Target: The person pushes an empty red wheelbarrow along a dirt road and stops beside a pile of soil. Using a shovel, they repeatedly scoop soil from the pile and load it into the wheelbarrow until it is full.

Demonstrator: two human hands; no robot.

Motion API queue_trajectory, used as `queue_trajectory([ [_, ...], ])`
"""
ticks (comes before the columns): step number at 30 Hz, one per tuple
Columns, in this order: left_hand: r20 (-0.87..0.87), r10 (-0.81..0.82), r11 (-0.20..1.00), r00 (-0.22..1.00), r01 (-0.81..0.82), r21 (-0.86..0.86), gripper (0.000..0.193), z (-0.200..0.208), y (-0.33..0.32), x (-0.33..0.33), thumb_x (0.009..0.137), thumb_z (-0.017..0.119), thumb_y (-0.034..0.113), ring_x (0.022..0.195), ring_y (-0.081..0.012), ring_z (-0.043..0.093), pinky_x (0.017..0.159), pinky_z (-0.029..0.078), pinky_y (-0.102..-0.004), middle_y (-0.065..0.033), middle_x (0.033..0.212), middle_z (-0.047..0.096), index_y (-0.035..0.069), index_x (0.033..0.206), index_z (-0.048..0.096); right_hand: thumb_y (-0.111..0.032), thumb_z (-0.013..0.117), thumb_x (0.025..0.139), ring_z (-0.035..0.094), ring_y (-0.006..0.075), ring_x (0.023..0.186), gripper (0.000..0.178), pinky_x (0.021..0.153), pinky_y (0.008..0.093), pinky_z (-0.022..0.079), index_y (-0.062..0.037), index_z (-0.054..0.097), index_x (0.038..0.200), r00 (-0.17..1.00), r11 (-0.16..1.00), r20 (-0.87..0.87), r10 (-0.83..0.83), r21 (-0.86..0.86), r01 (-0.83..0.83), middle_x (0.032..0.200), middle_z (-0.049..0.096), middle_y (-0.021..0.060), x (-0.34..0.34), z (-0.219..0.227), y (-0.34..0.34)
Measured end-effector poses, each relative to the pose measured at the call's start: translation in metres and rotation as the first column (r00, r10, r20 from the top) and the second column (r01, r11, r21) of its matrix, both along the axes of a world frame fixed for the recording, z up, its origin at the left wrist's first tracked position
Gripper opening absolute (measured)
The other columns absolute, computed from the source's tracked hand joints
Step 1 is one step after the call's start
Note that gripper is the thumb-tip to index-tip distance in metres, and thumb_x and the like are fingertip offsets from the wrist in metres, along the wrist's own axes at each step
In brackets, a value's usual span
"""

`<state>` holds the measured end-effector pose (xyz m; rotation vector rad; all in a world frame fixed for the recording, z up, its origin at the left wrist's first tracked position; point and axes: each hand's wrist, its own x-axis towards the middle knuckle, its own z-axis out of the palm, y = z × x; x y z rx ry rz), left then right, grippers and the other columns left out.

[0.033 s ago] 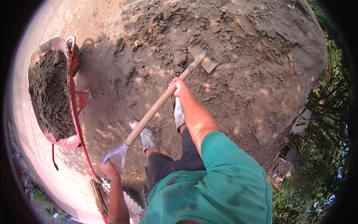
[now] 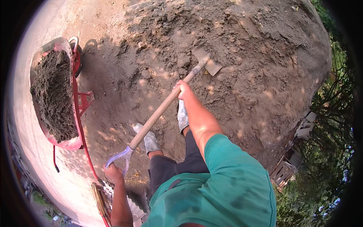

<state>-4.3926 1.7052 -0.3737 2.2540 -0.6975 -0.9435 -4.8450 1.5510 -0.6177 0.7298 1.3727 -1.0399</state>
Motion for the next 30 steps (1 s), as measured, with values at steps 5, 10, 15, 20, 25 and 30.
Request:
queue_trajectory([
  [5, -0.072, 0.151, 0.988, 0.986, -0.147, 0.057, 0.009, 0.0, 0.069, 0.029, 0.08, 0.052, 0.01, 0.041, -0.0112, 0.043, 0.034, 0.033, -0.027, -0.0044, 0.057, 0.046, 0.001, 0.084, 0.052, -0.006, 0.057, 0.073, 0.052, 0.024, 0.053, 0.009, 0.056, 0.0416, 0.047, -0.005, 0.049, 0.074, 0.996, 0.997, -0.057, 0.063, 0.049, -0.06, 0.064, 0.05, 0.0078, 0.02, 0.014, 0.058],
  [10, 0.051, 0.209, 0.929, 0.977, -0.214, 0.303, 0.016, 0.017, 0.197, 0.081, 0.077, 0.053, 0.011, 0.054, -0.0213, 0.051, 0.051, 0.043, -0.0382, -0.0119, 0.063, 0.053, -0.003, 0.083, 0.056, -0.006, 0.057, 0.073, 0.052, 0.0241, 0.052, 0.009, 0.053, 0.0395, 0.047, -0.0041, 0.049, 0.074, 0.967, 0.966, -0.16, 0.197, 0.203, -0.163, 0.063, 0.049, 0.008, 0.078, 0.061, 0.132],
  [15, 0.213, 0.13, 0.92, 0.968, -0.198, 0.339, 0.017, 0.03, 0.334, 0.142, 0.075, 0.05, 0.011, 0.064, -0.0264, 0.053, 0.064, 0.044, -0.0411, -0.0181, 0.068, 0.056, -0.005, 0.08, 0.055, -0.005, 0.058, 0.074, 0.052, 0.0242, 0.053, 0.011, 0.053, 0.0399, 0.048, -0.005, 0.047, 0.077, 0.904, 0.9, -0.144, 0.403, 0.244, -0.362, 0.063, 0.048, 0.0078, 0.163, 0.123, 0.161],
  [20, 0.137, 0.554, 0.776, 0.821, -0.569, 0.273, 0.016, 0.065, 0.379, 0.149, 0.079, 0.052, 0.011, 0.055, -0.0226, 0.049, 0.047, 0.04, -0.0374, -0.0079, 0.063, 0.049, 0.001, 0.092, 0.054, -0.002, 0.058, 0.072, 0.053, 0.0228, 0.056, 0.015, 0.052, 0.0356, 0.05, -0.0019, 0.046, 0.081, 0.837, 0.845, -0.136, 0.53, 0.166, -0.508, 0.071, 0.051, 0.0099, 0.254, 0.162, 0.144],
  [25, -0.019, 0.858, 0.507, 0.513, -0.841, 0.187, 0.011, 0.065, 0.433, 0.113, 0.081, 0.053, 0.011, 0.045, -0.0155, 0.041, 0.037, 0.032, -0.0316, -0.0044, 0.061, 0.045, 0.003, 0.088, 0.049, -0.003, 0.057, 0.074, 0.054, 0.0226, 0.057, 0.017, 0.053, 0.0357, 0.05, -0.0019, 0.046, 0.086, 0.653, 0.666, -0.155, 0.742, 0.053, -0.744, 0.072, 0.051, 0.0099, 0.352, 0.206, 0.109],
  [30, -0.029, 0.938, 0.345, 0.344, -0.938, 0.019, 0.008, 0.029, 0.482, 0.061, 0.079, 0.053, 0.01, 0.045, -0.0148, 0.038, 0.038, 0.03, -0.0316, -0.0034, 0.061, 0.045, 0.003, 0.081, 0.05, -0.001, 0.058, 0.074, 0.056, 0.024, 0.057, 0.018, 0.053, 0.0377, 0.05, -0.0016, 0.046, 0.088, 0.392, 0.399, -0.319, 0.863, -0.046, -0.916, 0.071, 0.052, 0.0099, 0.465, 0.246, 0.08],
])
